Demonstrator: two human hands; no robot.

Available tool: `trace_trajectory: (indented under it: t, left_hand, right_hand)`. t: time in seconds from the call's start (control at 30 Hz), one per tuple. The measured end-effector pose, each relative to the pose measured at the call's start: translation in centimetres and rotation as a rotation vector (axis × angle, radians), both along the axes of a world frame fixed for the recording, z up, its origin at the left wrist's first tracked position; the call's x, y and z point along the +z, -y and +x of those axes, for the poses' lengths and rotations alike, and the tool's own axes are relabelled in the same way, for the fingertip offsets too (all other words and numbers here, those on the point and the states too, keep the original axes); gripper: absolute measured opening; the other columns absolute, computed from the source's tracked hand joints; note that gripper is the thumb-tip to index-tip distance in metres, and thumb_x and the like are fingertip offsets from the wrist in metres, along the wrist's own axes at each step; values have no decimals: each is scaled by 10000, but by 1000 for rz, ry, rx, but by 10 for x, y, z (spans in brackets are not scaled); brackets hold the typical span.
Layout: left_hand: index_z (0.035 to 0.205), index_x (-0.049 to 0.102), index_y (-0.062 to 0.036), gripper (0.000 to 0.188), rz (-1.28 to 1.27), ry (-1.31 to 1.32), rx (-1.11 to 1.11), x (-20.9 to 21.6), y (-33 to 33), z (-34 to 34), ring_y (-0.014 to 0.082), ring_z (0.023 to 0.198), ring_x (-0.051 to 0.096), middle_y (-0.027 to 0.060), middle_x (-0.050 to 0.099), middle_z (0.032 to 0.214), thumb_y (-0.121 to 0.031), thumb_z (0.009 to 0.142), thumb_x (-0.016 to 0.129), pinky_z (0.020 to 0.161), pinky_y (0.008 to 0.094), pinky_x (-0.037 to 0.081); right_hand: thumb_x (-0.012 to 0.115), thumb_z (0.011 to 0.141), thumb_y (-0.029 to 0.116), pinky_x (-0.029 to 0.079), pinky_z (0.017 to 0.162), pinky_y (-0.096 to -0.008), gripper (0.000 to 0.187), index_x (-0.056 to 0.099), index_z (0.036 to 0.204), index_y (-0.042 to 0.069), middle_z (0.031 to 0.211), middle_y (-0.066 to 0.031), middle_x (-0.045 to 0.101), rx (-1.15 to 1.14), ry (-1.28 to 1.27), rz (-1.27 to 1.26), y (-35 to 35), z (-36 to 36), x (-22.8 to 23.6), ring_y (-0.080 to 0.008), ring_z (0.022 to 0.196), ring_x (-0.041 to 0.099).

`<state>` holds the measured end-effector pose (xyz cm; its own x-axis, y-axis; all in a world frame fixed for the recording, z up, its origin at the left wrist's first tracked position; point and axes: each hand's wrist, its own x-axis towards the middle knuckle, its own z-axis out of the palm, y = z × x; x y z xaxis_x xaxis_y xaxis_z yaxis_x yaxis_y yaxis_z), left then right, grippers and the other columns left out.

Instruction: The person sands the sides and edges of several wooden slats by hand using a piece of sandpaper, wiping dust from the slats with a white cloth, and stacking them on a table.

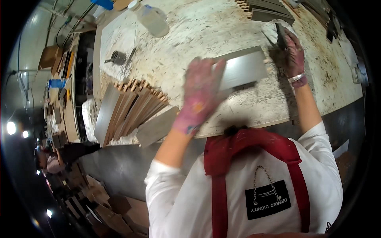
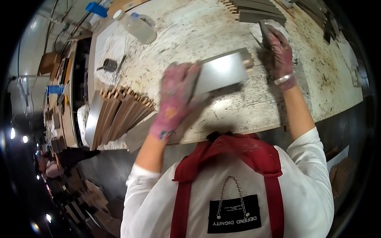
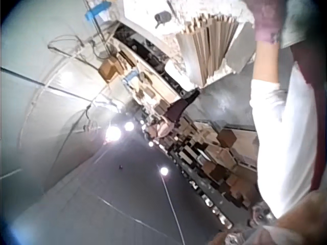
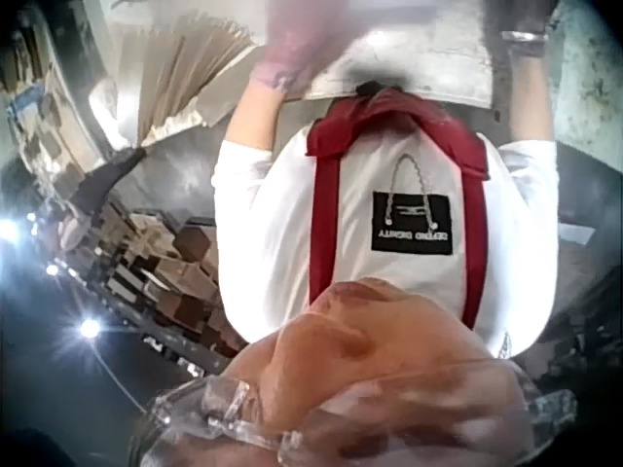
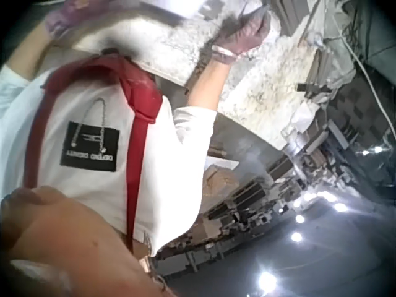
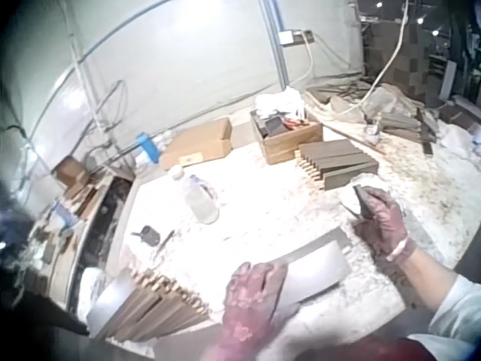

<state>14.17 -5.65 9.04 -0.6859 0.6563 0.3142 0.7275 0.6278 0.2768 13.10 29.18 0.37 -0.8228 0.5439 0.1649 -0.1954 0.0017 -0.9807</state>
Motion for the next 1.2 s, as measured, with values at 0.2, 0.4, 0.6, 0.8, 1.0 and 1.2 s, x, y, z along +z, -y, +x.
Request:
trace_trajectory:
  t: [0.2, 0.4, 0.6, 0.8, 1.0, 1.2]
  left_hand:
    - [1390, 509, -15, 699, -274, 116, 295, 41, 169, 68, 393, 1276, 471, 189, 537, 1349, -332, 805, 724, 1120, 508, 341]
    - [1396, 509, -54, 692, -293, 304, 431, -18, 217, 108, 387, 1300, 453, 173, 506, 1366, -242, 778, 756, 1120, 498, 350]
    - [1293, 603, -66, 416, -89, 138, 417, -27, 189, 145, 368, 1119, 592, 154, 614, 1244, -204, 905, 667, 972, 473, 464]
    - [1199, 649, -60, 306, 115, 302, 438, -115, 183, 158, 396, 949, 637, 168, 670, 1047, -167, 912, 629, 857, 460, 503]
    - [1265, 617, -74, 415, 66, 369, 449, -95, 173, 123, 396, 1048, 600, 196, 650, 1084, -126, 858, 676, 949, 460, 473]
    - [1218, 651, -62, 313, 149, 477, 221, -34, 108, 117, 355, 928, 660, 156, 691, 1094, -112, 910, 660, 798, 436, 524]
  right_hand:
    - [673, 962, 231, 562, 711, -286, 396, 615, 1293, 22, 1027, -47, 679, 44, 49, -310, 34, 19, 12, -153, 920, 641]
    - [649, 975, 265, 522, 801, -261, 394, 619, 1303, 50, 1102, -22, 649, 313, 175, -189, 70, 10, -2, -113, 898, 598]
    - [608, 995, 243, 472, 818, -226, 364, 622, 1306, 55, 1064, -17, 653, 318, 280, 36, 73, 23, 20, -105, 899, 582]
    - [635, 988, 275, 392, 654, -182, 356, 657, 1263, 50, 991, 28, 650, 274, 173, 121, 90, 34, 15, -21, 746, 490]
    - [625, 990, 243, 470, 885, -250, 358, 645, 1260, 8, 1106, -32, 665, 255, 125, 111, 79, 48, 16, -122, 976, 598]
    - [649, 963, 284, 504, 833, -300, 375, 637, 1278, 82, 1127, -33, 662, 171, 207, -370, 38, 67, -5, -123, 979, 603]
